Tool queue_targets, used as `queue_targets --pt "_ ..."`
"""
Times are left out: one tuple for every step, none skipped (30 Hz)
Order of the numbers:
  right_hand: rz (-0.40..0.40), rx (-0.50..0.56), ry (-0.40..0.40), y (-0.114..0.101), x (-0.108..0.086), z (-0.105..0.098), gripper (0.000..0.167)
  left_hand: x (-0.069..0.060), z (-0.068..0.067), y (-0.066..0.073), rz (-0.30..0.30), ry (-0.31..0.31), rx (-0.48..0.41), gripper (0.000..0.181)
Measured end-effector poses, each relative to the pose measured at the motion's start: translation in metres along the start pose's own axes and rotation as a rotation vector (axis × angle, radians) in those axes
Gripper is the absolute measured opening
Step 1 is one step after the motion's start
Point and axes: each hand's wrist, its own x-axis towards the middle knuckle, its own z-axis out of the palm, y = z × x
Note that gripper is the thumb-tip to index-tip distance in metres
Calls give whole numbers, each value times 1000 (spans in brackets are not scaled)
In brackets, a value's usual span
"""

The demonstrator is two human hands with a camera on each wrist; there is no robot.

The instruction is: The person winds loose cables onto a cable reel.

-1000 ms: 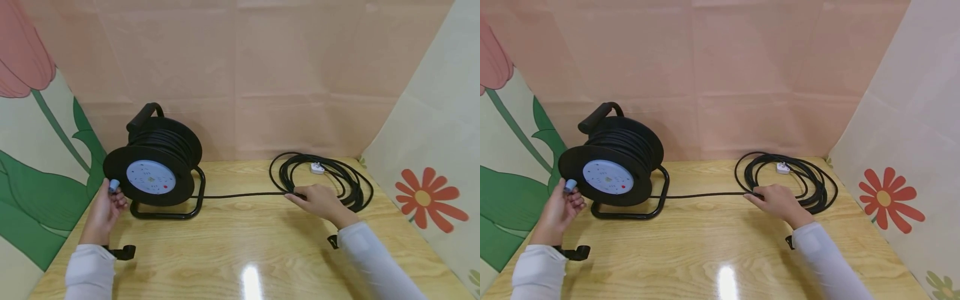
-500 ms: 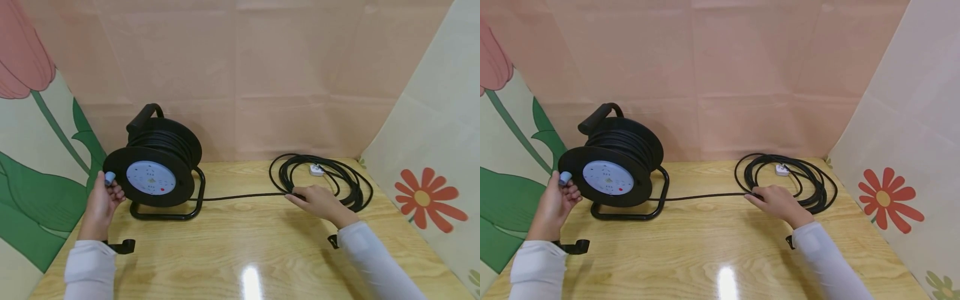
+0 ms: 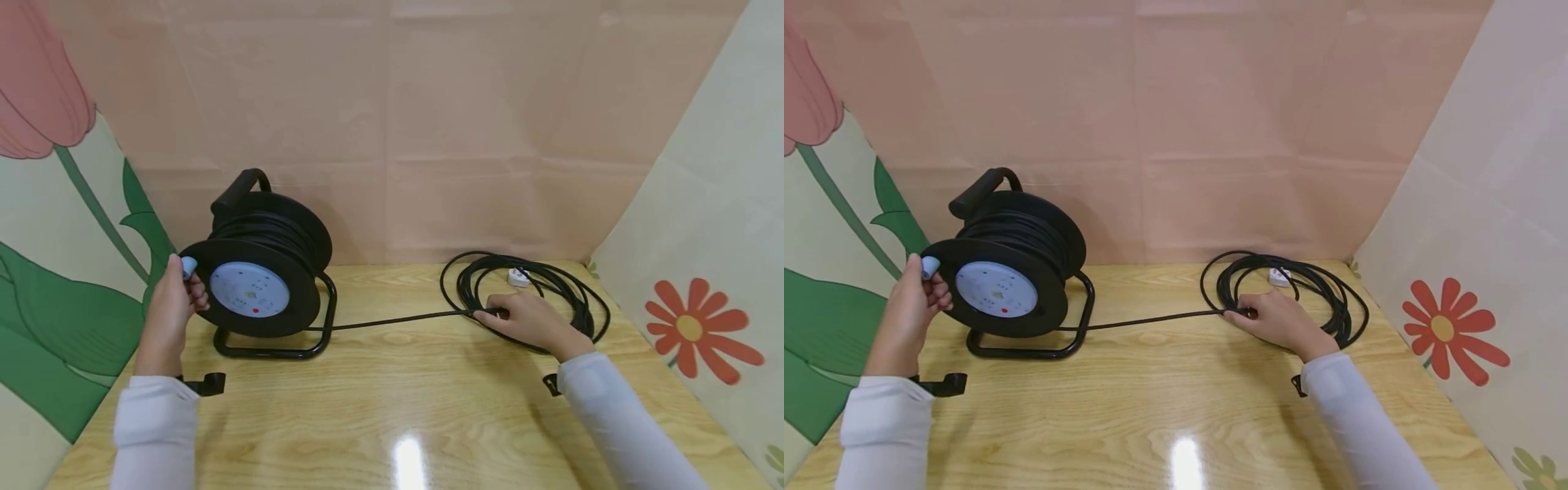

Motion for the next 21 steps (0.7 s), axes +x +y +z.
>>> queue_targets --pt "1 4 -8 -1 0 0 27 0 2 2 12 -1 41 54" --pt "0 9 -12 -2 1 -1 27 -1 3 4 23 0 76 54" --pt "-2 12 -13 -4 2 -1 26 -1 5 6 35 2 117 55" --pt "-8 14 -11 -5 3 -2 26 -2 6 7 45 6 154 56" --pt "-16 8 -1 -7 5 -2 26 -2 8 9 56 11 194 57" --pt "-28 -3 14 -8 6 -2 25 -3 10 10 65 15 225 59" --pt "-40 -18 31 -10 7 -2 25 -4 11 11 71 20 257 60" --pt "-51 -36 52 -11 9 -2 26 -5 13 12 72 24 277 61" --pt "-61 -58 76 -12 10 -2 26 -6 15 13 75 30 296 62" --pt "-70 -75 97 -12 11 -2 27 -7 16 13 79 36 315 62" --pt "-72 -91 116 -13 12 -2 28 -8 18 14 84 40 328 63" --pt "-73 -101 130 -14 12 -2 28 -8 19 14 86 46 338 64" --pt "-69 -106 138 -15 13 -3 28 -9 21 15 90 50 349 65" --pt "-62 -109 142 -15 13 -3 28 -9 22 15 99 53 362 65" --pt "-55 -110 141 -16 13 -3 28 -10 23 15 110 55 380 66" --pt "-48 -106 134 -17 13 -4 28 -10 24 15 122 58 406 67" --pt "-43 -107 127 -18 13 -4 28 -10 25 15 134 62 423 68" --pt "-42 -109 121 -19 13 -4 28 -10 26 15 143 69 440 68" --pt "-44 -112 116 -19 13 -5 28 -11 26 15 155 76 456 68" --pt "-51 -117 112 -20 13 -5 27 -11 27 14 165 86 477 69" --pt "-60 -121 112 -21 13 -6 26 -12 28 14 174 99 491 69"
